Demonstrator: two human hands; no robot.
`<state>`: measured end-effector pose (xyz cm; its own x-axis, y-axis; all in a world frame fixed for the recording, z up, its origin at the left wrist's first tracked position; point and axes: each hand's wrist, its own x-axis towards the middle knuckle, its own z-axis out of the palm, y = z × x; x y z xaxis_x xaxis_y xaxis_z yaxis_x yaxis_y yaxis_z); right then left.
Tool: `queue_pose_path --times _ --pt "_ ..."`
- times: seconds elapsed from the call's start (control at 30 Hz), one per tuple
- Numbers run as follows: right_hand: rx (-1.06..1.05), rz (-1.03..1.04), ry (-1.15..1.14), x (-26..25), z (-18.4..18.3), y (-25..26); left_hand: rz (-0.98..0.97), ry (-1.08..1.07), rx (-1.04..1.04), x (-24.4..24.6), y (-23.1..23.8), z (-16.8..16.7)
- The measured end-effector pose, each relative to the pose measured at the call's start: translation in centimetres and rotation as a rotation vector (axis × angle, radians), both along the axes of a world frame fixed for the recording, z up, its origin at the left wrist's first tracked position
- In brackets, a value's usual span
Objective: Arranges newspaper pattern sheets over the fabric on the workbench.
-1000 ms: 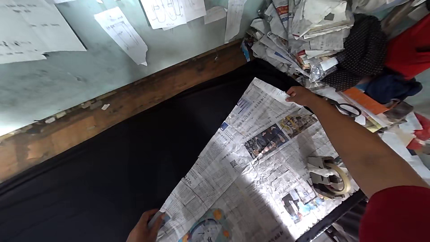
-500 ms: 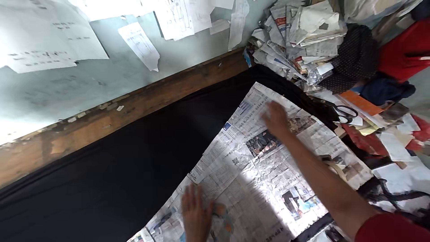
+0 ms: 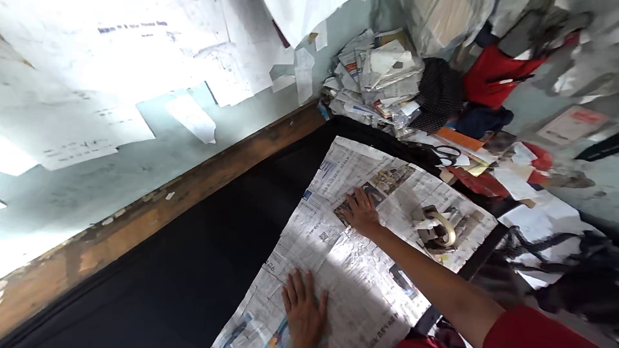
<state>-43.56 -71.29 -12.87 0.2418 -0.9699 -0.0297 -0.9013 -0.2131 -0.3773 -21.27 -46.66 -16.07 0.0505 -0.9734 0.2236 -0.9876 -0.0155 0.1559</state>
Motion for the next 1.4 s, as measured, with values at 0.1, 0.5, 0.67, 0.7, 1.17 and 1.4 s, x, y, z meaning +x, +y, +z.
queue_pose_path --times 0.1,0.5,0.67,0.7,1.17,1.4 --pt "-0.104 -0.017 -0.156 -0.9 1.9 3.7 -0.020 0.005 0.011 0.0 0.0 0.1" --pt "-0.199 -0.776 -0.500 -15.8 3.2 21.7 -0.011 0.007 0.001 -0.3 0.0 0.4" --pt "0.080 -0.718 -0.561 -17.2 3.2 18.6 -0.022 0.028 -0.042 -0.2 0.0 0.2" --pt "0.093 -0.725 -0.553 -17.2 3.2 18.2 -0.021 0.025 -0.056 -0.2 0.0 0.0" --pt "0.068 -0.405 -0.546 -8.6 6.1 10.8 -0.003 0.026 -0.079 0.0 0.1 -0.4" --pt "0.118 -0.336 -0.465 -4.8 3.9 6.6 0.025 0.073 -0.045 0.2 0.2 -0.1"
